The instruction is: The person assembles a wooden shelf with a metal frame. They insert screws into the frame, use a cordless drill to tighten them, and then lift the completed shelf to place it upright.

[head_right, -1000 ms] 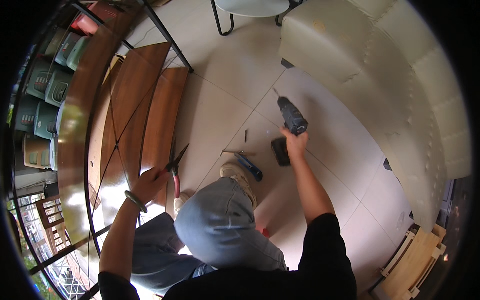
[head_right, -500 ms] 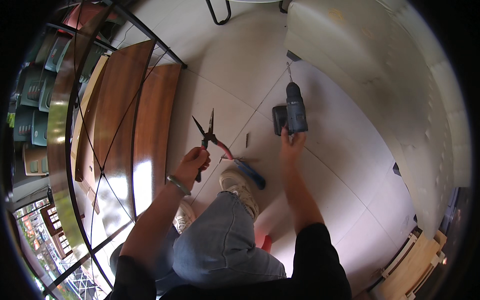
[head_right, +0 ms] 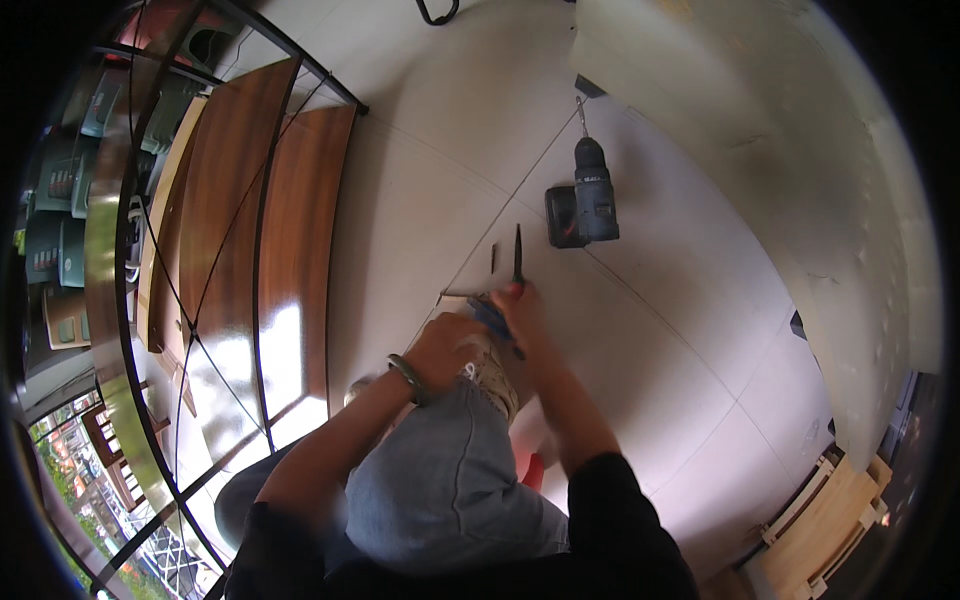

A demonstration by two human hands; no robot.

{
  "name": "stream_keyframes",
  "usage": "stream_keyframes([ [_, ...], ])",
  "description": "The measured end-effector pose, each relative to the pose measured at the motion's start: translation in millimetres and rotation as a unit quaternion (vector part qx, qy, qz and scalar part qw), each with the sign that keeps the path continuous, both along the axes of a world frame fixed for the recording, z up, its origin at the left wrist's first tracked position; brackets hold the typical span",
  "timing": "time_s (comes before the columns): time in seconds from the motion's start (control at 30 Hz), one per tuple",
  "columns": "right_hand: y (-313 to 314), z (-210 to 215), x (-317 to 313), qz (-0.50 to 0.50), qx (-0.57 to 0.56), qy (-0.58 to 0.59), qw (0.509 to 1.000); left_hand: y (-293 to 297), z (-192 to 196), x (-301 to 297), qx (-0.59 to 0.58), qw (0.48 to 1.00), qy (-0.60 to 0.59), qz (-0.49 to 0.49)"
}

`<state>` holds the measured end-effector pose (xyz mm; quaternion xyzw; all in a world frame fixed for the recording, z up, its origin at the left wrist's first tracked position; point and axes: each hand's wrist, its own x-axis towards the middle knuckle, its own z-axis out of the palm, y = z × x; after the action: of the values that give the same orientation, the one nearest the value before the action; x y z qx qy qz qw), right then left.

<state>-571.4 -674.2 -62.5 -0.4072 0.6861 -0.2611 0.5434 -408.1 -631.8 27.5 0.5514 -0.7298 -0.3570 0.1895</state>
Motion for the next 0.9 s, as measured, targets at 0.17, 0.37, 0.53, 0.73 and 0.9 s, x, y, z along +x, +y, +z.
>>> stream_keyframes([
  [0.17, -9, -50, -42, 0.108, -0.1, 0.411, 0.9, 15, 2, 67, 0.274, 0.927, 0.104, 0.232],
  [0.37, 12, -49, -21, 0.229, -0.24, 0.396, 0.856, 37, -11, 79, 0.347, 0.868, 0.148, 0.322],
  [0.53, 13, -72, 6, 0.29, -0.196, 0.33, 0.877, 48, -11, 64, 0.355, 0.857, 0.202, 0.316],
  [0.73, -6, -84, -20, 0.32, -0.155, 0.369, 0.859, 60, -9, 68, 0.368, 0.838, 0.209, 0.345],
  [0.9, 19, -57, -32, 0.246, -0.287, 0.364, 0.851, 65, -16, 76, 0.403, 0.827, 0.193, 0.341],
])
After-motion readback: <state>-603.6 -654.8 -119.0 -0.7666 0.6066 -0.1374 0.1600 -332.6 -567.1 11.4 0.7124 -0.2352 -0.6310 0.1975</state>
